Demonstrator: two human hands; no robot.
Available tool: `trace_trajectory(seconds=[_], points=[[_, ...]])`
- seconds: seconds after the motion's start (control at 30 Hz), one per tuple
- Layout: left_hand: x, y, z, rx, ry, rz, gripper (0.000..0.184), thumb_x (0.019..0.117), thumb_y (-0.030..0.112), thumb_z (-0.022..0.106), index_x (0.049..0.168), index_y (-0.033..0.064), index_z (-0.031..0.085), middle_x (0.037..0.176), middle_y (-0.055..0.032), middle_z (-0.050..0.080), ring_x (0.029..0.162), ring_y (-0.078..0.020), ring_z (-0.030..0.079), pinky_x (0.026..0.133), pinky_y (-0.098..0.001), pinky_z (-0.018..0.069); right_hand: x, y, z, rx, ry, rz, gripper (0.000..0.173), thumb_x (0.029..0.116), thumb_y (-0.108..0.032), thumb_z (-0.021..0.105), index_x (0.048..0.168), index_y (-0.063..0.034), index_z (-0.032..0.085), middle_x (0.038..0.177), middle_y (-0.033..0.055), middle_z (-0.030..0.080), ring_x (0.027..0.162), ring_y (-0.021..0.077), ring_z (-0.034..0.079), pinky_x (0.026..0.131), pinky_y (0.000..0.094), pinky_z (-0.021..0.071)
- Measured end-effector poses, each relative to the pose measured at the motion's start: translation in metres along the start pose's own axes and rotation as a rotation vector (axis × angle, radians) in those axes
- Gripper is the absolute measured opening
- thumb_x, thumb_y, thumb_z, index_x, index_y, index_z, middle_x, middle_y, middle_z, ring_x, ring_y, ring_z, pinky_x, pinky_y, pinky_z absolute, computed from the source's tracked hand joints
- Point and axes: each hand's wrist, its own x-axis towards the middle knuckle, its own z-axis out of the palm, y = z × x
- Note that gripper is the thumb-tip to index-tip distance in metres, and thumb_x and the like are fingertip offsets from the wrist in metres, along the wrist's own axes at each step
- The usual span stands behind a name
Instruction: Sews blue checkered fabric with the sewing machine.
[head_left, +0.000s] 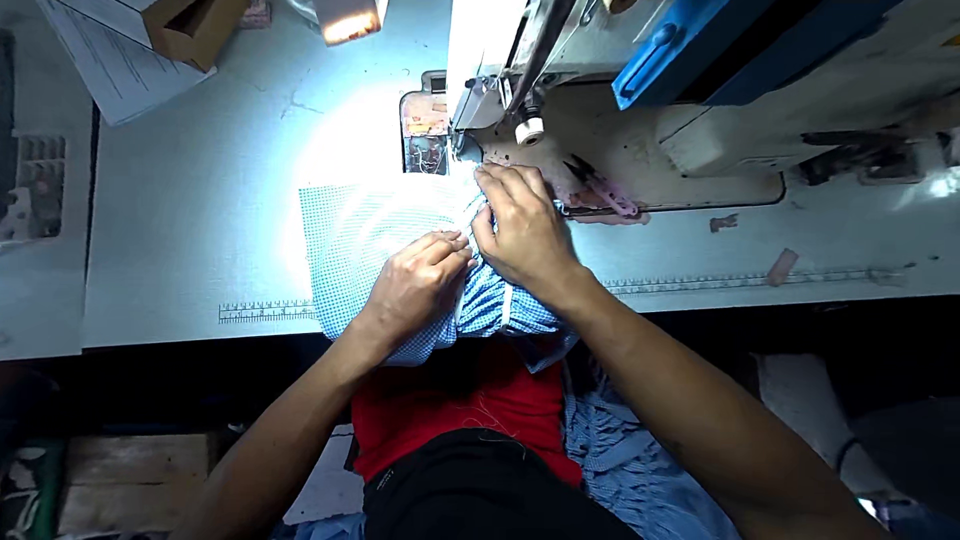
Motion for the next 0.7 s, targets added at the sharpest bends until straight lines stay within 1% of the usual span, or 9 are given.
trace_trajectory(seconds=[0.23,0.33,0.5,0.6,0.7], points=[[0.002,0.001,-0.002,0.013,-0.009,-0.02,0.023,0.1019,0.016,0.06,0.11,0.0041,0.078,0.121,-0.0108,0.074,0.125,-0.0225,0.066,0.111,-0.0343,0.05,0.001,0.002,0.001,-0.016,-0.025,-0.007,0.047,0.1004,-0.022,0.043,0.139,-0.0046,0.063,0.145,0.0113,0.061,0.136,0.0307,0.052,0.113,0.0408,0.0413],[0.003,0.001,-0.002,0.033,-0.021,-0.025,0.026,0.1025,0.017,0.059,0.115,0.0038,0.077,0.125,-0.012,0.073,0.127,-0.0246,0.064,0.112,-0.0354,0.0488,0.003,0.003,0.002,-0.007,-0.012,-0.022,0.046,0.1011,-0.021,0.043,0.139,-0.003,0.063,0.145,0.0126,0.061,0.136,0.0311,0.053,0.114,0.0402,0.0403],[0.004,-0.004,-0.003,0.059,-0.067,-0.022,0.029,0.1037,0.021,0.057,0.12,0.0044,0.075,0.13,-0.0113,0.071,0.131,-0.0242,0.062,0.114,-0.0358,0.0461,0.008,0.003,0.004,-0.002,-0.011,-0.006,0.046,0.1007,-0.02,0.041,0.137,-0.0017,0.063,0.145,0.0137,0.061,0.137,0.0334,0.052,0.113,0.0425,0.0407],[0.006,-0.008,-0.003,0.051,-0.051,0.009,0.03,0.1043,0.021,0.057,0.121,0.0034,0.075,0.131,-0.013,0.071,0.132,-0.0252,0.062,0.116,-0.036,0.0454,0.011,0.001,0.004,-0.004,-0.025,0.006,0.047,0.1006,-0.02,0.041,0.139,-0.0016,0.062,0.147,0.014,0.059,0.138,0.0338,0.05,0.114,0.0431,0.04],[0.008,-0.01,-0.004,0.053,-0.063,0.011,0.031,0.1048,0.021,0.057,0.123,0.0034,0.074,0.132,-0.0126,0.07,0.132,-0.025,0.061,0.116,-0.0359,0.0446,0.011,0.001,0.003,-0.01,-0.021,0.01,0.047,0.1015,-0.019,0.04,0.14,-0.0016,0.061,0.147,0.0138,0.059,0.139,0.0334,0.05,0.114,0.0428,0.0397]])
